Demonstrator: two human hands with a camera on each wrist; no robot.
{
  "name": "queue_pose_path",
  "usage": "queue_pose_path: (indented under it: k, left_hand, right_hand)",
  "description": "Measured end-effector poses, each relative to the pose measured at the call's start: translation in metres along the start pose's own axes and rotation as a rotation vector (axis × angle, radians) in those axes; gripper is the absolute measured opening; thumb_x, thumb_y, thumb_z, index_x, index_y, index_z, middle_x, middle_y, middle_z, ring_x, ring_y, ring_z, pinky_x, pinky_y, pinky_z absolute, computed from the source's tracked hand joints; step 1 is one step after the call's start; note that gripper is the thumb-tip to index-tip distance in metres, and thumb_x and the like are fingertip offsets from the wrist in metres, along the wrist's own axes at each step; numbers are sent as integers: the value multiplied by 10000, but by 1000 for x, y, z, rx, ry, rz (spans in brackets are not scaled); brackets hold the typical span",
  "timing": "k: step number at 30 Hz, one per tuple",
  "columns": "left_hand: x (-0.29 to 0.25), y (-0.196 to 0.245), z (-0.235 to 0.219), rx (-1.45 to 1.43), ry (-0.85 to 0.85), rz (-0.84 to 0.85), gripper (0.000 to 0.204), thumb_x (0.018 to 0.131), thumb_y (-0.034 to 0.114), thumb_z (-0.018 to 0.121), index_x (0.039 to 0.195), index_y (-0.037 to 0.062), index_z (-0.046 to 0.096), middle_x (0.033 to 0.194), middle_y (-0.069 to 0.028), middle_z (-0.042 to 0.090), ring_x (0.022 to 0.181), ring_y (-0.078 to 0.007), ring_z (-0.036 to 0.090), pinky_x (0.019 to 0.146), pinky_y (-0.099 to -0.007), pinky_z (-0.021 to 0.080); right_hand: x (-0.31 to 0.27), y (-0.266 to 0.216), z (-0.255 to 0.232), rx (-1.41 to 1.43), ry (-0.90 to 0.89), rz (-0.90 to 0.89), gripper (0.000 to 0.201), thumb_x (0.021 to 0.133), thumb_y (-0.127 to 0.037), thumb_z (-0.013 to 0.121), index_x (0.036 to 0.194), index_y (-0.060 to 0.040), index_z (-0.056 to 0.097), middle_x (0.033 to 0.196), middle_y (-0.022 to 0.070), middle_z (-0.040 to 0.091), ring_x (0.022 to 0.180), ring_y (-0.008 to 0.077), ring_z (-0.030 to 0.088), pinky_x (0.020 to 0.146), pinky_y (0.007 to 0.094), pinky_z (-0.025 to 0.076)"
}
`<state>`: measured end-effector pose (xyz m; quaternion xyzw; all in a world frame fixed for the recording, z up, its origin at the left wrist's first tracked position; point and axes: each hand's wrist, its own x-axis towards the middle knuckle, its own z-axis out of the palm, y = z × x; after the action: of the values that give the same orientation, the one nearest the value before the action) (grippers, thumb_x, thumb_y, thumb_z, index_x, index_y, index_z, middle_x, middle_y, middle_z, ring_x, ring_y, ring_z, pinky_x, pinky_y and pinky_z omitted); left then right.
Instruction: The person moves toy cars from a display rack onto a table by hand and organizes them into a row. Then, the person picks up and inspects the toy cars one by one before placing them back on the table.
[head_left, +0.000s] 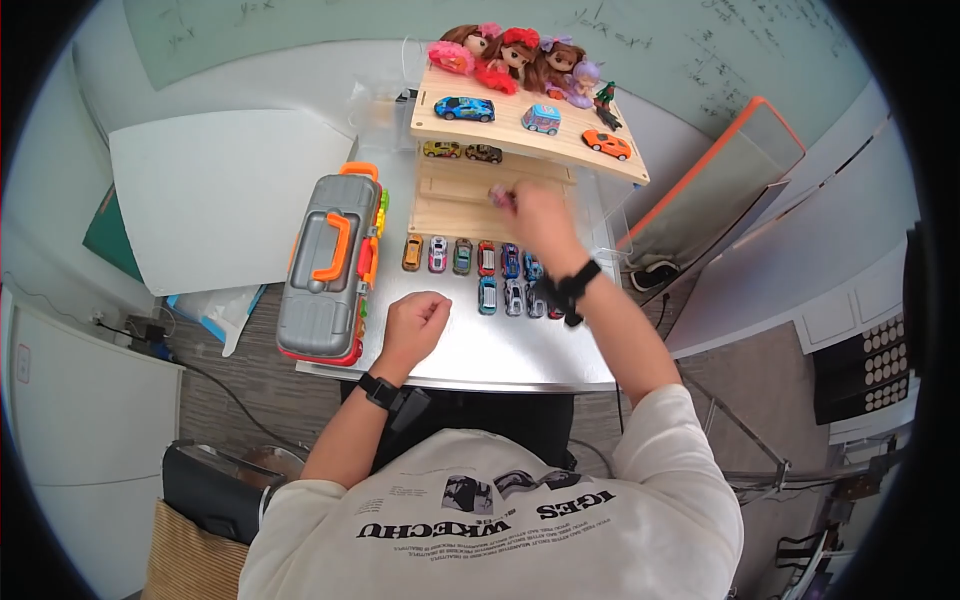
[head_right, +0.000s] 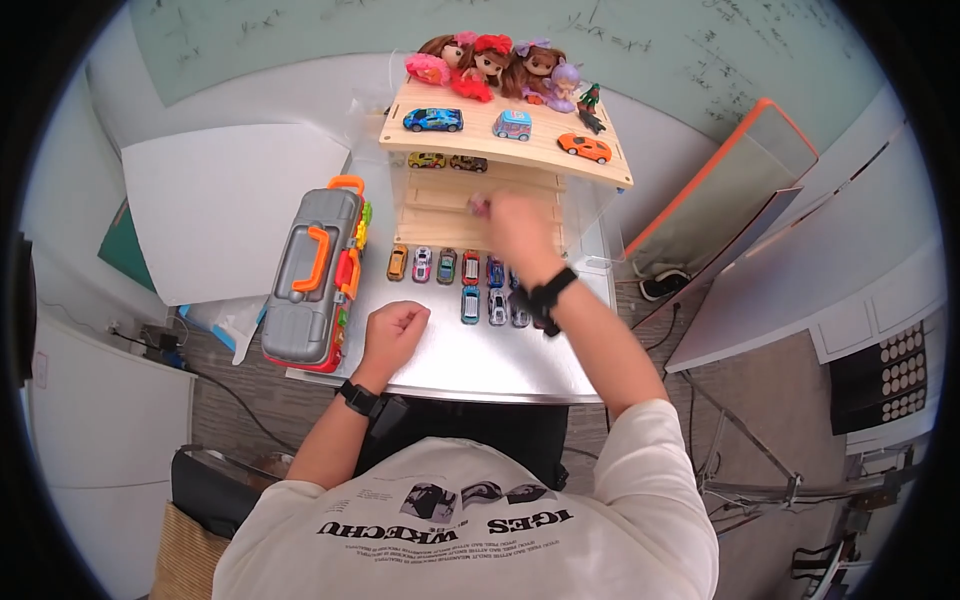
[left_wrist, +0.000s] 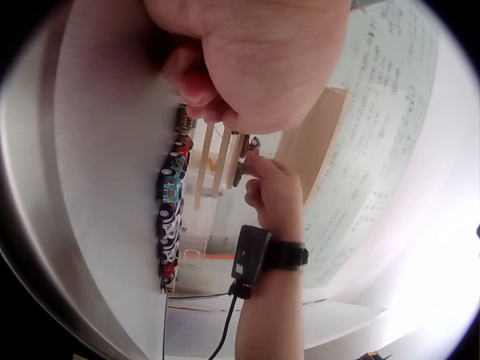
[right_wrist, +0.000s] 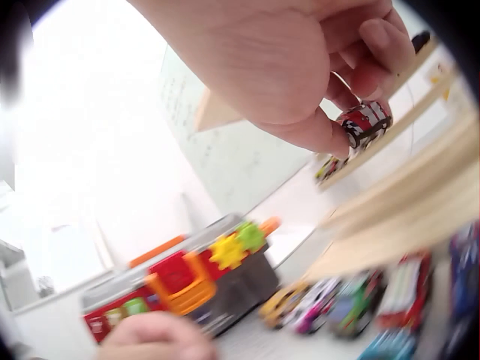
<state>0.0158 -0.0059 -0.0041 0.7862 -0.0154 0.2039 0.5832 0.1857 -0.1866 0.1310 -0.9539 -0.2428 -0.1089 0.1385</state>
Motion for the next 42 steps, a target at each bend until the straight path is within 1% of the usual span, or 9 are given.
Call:
queue_pose_path:
  k: [3,6,15,17,27,29,35,40,42]
  left_hand:
    - [-1,0,0,-21,67,-19,104,941,71,726,934,-32,743,775,-97,721,684,-148,692,624,-291,538]
    - [-2,-2,0,-64,98,-72,119,975,74,701,965,-38,740,740,-41,709,682,-81,662,622,-261,529]
    - [-2,-5,1,-156,119,-127,147,995,90,677,940,-41,716,736,-60,700,666,-88,652,611,-272,523]
    - [0,-2,0,-114,112,-112,151,995,95,678,942,-41,715,733,-58,698,664,-88,650,607,-270,518]
    - [0,5,-1,-89,77,-133,150,996,97,682,936,-37,713,718,-44,683,654,-77,634,594,-264,504]
    - [0,2,0,-90,76,-111,157,1000,111,674,948,-23,734,715,-20,697,656,-56,629,597,-241,492]
    - [1,3,1,-94,94,-96,137,989,84,686,927,-35,712,707,-41,674,643,-73,625,582,-263,497]
    - [0,0,0,-102,78,-117,134,985,82,685,935,-39,713,712,-57,683,643,-81,634,593,-266,504]
    - [1,-2,1,-98,75,-113,134,983,82,685,939,-40,714,714,-64,687,645,-86,638,598,-268,507]
  right_hand:
    - [-70,-44,19,190,-17,-182,176,916,-185,639,1048,-69,632,860,234,717,787,432,712,710,556,579]
    - [-117,-71,48,-31,-84,-240,174,903,-207,671,1045,-106,661,776,155,677,677,345,711,552,481,566]
    - [-145,-87,66,-24,-95,-210,222,909,-165,650,1096,-50,683,821,152,667,631,301,716,520,414,571]
    - [-141,-84,66,-52,-81,-230,223,859,-95,667,1066,-13,687,856,160,679,656,280,733,518,372,573]
    - [-123,-73,78,-91,-71,-190,303,897,-126,624,1174,-25,692,857,166,671,670,305,727,525,410,569]
    - [-121,-74,74,-83,-74,-187,187,844,-83,668,1021,-20,676,869,173,685,696,299,749,544,385,588]
    - [-120,-82,54,-17,-69,-160,206,874,-134,667,1043,-15,667,892,186,687,702,316,746,565,411,596]
    - [-50,-50,36,-3,104,-96,181,901,-111,604,1049,-18,654,994,217,687,739,398,727,633,488,607]
    - [-3,-22,42,22,103,-2,330,916,-166,637,1218,-34,627,1131,215,677,883,429,711,770,532,592]
